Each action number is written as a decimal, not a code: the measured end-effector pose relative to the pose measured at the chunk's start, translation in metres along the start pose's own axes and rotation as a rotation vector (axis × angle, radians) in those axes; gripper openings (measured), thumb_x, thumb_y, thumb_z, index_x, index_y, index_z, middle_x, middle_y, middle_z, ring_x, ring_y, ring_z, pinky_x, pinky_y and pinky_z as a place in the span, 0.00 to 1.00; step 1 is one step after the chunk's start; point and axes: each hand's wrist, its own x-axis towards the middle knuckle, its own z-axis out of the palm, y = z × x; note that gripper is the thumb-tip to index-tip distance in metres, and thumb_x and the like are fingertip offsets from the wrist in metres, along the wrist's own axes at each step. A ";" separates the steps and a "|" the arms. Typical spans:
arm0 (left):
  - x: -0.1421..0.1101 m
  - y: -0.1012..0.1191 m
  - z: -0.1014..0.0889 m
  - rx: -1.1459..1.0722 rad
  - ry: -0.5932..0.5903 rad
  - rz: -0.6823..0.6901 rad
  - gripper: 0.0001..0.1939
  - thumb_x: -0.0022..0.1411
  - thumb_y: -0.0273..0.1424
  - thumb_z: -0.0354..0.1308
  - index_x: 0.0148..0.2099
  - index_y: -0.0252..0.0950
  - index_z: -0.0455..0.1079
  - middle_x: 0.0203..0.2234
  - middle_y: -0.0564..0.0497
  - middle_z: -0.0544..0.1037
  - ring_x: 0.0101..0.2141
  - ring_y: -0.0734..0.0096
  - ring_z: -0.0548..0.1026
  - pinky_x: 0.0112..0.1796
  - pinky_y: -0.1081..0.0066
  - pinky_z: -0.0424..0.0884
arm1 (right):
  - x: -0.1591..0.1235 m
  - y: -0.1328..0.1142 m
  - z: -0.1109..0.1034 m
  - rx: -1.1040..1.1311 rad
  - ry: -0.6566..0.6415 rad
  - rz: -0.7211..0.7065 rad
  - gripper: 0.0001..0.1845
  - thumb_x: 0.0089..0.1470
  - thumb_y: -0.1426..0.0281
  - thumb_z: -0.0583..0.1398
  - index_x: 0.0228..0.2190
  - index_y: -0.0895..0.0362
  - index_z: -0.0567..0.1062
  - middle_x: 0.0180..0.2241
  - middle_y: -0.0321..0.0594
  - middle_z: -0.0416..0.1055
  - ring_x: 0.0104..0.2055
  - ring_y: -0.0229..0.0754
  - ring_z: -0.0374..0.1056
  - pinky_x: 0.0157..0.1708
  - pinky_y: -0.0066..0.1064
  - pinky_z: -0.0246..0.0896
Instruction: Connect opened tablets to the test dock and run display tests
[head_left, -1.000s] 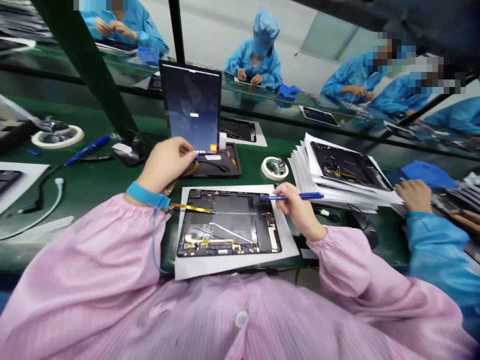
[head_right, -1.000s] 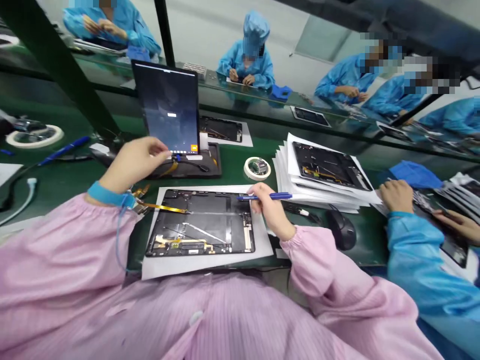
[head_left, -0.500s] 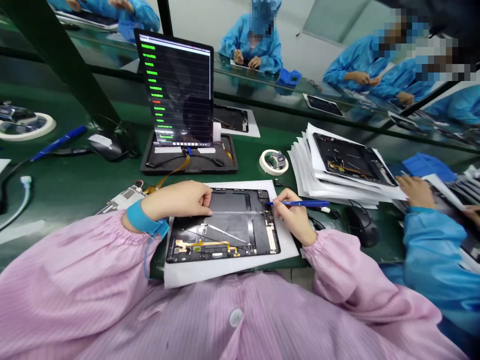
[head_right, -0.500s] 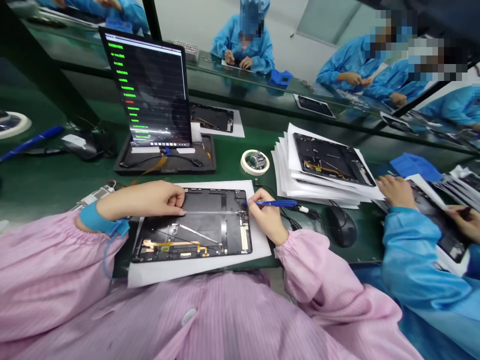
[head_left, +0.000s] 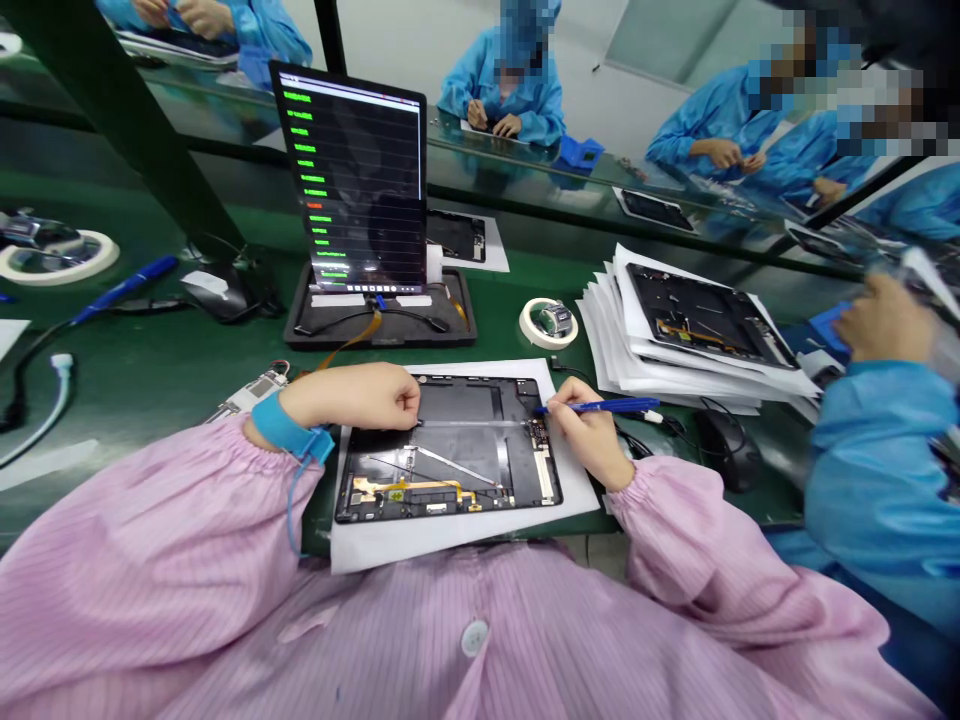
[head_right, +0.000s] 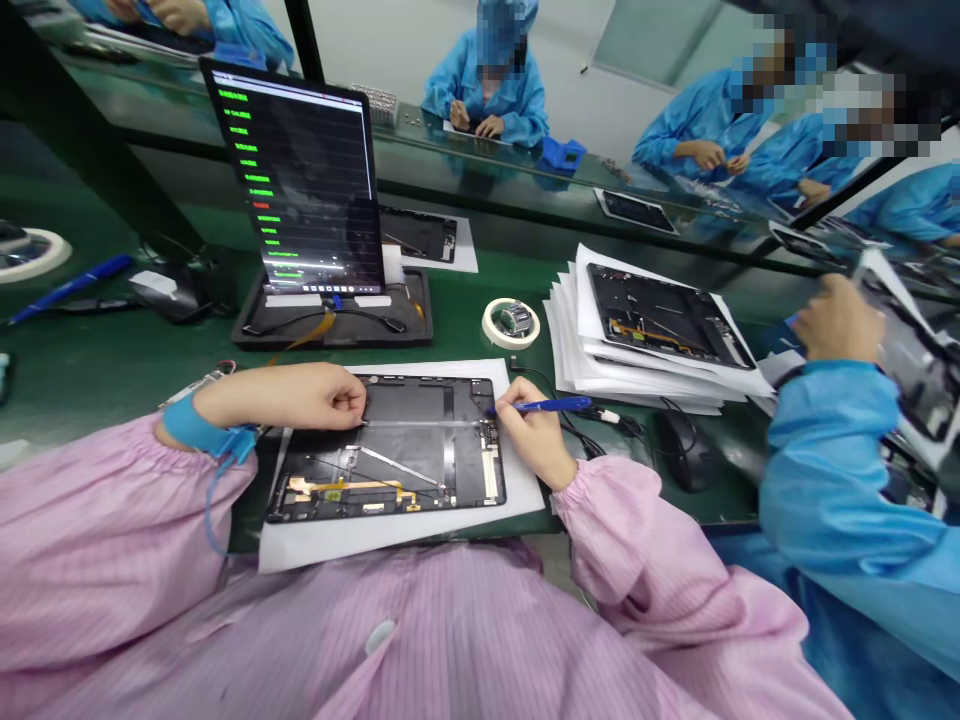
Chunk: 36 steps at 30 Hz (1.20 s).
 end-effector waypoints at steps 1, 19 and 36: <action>0.000 -0.001 0.000 -0.049 -0.037 -0.019 0.07 0.47 0.34 0.52 0.25 0.37 0.68 0.19 0.54 0.72 0.18 0.74 0.66 0.21 0.74 0.57 | -0.001 -0.001 -0.001 0.015 0.039 -0.007 0.09 0.54 0.69 0.58 0.24 0.54 0.64 0.18 0.29 0.60 0.20 0.35 0.57 0.23 0.28 0.52; 0.013 -0.023 -0.005 -0.163 -0.070 0.203 0.08 0.50 0.34 0.55 0.28 0.35 0.72 0.21 0.53 0.75 0.25 0.73 0.70 0.26 0.76 0.61 | 0.137 -0.037 0.033 -1.069 -0.138 -0.555 0.29 0.53 0.78 0.52 0.58 0.68 0.59 0.53 0.57 0.64 0.51 0.55 0.60 0.45 0.41 0.58; 0.012 -0.016 -0.006 -0.198 -0.035 0.214 0.06 0.50 0.31 0.58 0.29 0.34 0.74 0.21 0.54 0.75 0.25 0.75 0.70 0.29 0.77 0.62 | 0.114 -0.041 -0.001 -0.918 0.020 -0.488 0.09 0.55 0.69 0.58 0.35 0.62 0.75 0.45 0.55 0.69 0.50 0.56 0.62 0.49 0.45 0.57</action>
